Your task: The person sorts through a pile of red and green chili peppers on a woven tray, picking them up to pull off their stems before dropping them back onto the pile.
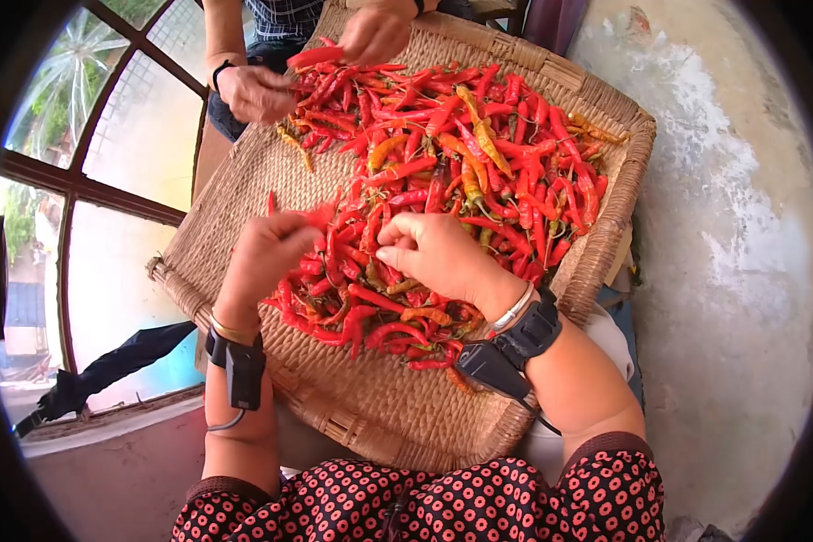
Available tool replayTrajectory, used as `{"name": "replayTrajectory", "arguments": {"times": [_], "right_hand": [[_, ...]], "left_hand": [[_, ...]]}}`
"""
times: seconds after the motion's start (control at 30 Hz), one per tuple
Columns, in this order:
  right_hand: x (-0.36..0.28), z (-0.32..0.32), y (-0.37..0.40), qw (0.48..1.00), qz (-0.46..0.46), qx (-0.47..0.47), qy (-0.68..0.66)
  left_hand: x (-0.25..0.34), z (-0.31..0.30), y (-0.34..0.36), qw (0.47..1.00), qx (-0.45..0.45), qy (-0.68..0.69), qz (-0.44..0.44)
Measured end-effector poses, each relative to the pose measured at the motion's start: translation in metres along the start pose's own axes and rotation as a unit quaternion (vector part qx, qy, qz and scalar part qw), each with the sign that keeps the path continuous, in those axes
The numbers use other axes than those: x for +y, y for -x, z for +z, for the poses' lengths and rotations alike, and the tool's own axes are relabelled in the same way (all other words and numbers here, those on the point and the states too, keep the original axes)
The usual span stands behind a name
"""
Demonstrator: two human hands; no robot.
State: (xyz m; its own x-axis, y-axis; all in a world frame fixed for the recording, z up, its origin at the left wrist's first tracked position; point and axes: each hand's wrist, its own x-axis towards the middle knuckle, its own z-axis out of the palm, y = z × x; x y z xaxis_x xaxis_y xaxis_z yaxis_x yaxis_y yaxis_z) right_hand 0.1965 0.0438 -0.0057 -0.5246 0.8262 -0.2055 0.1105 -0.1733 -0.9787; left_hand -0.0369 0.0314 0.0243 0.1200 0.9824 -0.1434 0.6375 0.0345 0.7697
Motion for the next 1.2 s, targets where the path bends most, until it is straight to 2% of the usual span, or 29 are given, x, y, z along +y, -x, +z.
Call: {"name": "replayTrajectory", "arguments": {"times": [0.07,0.1,0.13,0.2,0.23,0.27,0.33,0.4,0.47,0.53,0.6,0.63,0.67,0.73,0.77,0.8,0.87,0.9,1.0,1.07,1.1,1.13,1.17,1.2], "right_hand": [[0.004,0.001,0.001,0.967,-0.063,-0.019,0.247],[0.003,0.004,0.001,0.963,-0.037,-0.05,0.261],[0.005,0.006,0.001,0.963,-0.039,-0.051,0.261],[0.012,0.008,0.002,0.91,-0.143,-0.093,0.379],[0.015,0.009,0.003,0.91,-0.147,-0.097,0.375],[0.015,0.01,0.004,0.911,-0.147,-0.097,0.373],[0.012,0.011,0.006,0.891,-0.148,-0.096,0.419],[0.014,0.01,0.007,0.886,-0.145,-0.105,0.427],[0.013,0.01,0.008,0.881,-0.144,-0.114,0.436],[0.01,0.01,0.009,0.875,-0.127,-0.128,0.449],[0.012,0.011,0.009,0.875,-0.131,-0.126,0.449],[0.013,0.01,0.008,0.873,-0.134,-0.124,0.452],[0.014,0.009,0.008,0.873,-0.135,-0.122,0.452],[0.015,0.009,0.008,0.877,-0.149,-0.108,0.443],[0.015,0.009,0.007,0.877,-0.15,-0.109,0.444],[0.014,0.01,0.006,0.885,-0.155,-0.097,0.428],[0.014,0.011,0.005,0.893,-0.159,-0.086,0.411],[0.012,0.011,0.005,0.898,-0.165,-0.08,0.399],[0.01,0.012,0.005,0.901,-0.161,-0.078,0.394],[0.01,0.011,0.004,0.899,-0.153,-0.083,0.402],[0.012,0.011,0.003,0.899,-0.153,-0.083,0.401],[0.014,0.011,0.003,0.9,-0.153,-0.083,0.4],[0.014,0.011,0.003,0.899,-0.155,-0.084,0.4],[0.015,0.011,0.003,0.898,-0.15,-0.085,0.405]], "left_hand": [[-0.012,-0.008,-0.007,0.964,0.213,-0.136,0.084],[-0.009,-0.011,-0.005,0.935,0.254,-0.23,0.091],[-0.007,-0.011,-0.002,0.934,0.256,-0.232,0.091],[-0.005,-0.009,0.007,0.937,0.106,-0.331,0.043],[-0.004,-0.008,0.01,0.941,0.035,-0.337,-0.013],[-0.003,-0.009,0.012,0.94,0.035,-0.338,-0.014],[0.0,-0.01,0.015,0.939,-0.057,-0.332,0.062],[-0.009,-0.003,0.015,0.93,-0.043,-0.353,0.088],[-0.016,0.005,0.011,0.886,-0.078,-0.445,0.107],[-0.016,0.005,0.011,0.894,-0.083,-0.425,0.116],[-0.009,-0.002,0.011,0.948,-0.065,-0.287,0.12],[-0.006,-0.007,0.011,0.949,-0.052,-0.263,0.166],[-0.001,-0.01,0.01,0.949,-0.053,-0.263,0.167],[0.007,-0.017,0.011,0.991,-0.066,-0.077,0.089],[0.01,-0.023,0.012,0.992,-0.103,-0.056,0.048],[0.012,-0.023,0.013,0.992,-0.101,-0.056,0.048],[0.014,-0.021,0.015,0.983,-0.105,0.145,0.025],[0.011,-0.021,0.015,0.984,-0.104,0.146,0.023],[0.002,-0.029,0.009,0.958,0.007,0.284,0.03],[-0.01,-0.034,-0.002,0.925,0.111,0.363,0.013],[-0.013,-0.033,-0.005,0.925,0.113,0.362,0.014],[-0.014,-0.031,-0.008,0.965,0.167,0.202,-0.009],[-0.016,-0.029,-0.01,0.975,0.216,0.036,-0.031],[-0.019,-0.026,-0.01,0.951,0.218,-0.22,-0.001]]}}
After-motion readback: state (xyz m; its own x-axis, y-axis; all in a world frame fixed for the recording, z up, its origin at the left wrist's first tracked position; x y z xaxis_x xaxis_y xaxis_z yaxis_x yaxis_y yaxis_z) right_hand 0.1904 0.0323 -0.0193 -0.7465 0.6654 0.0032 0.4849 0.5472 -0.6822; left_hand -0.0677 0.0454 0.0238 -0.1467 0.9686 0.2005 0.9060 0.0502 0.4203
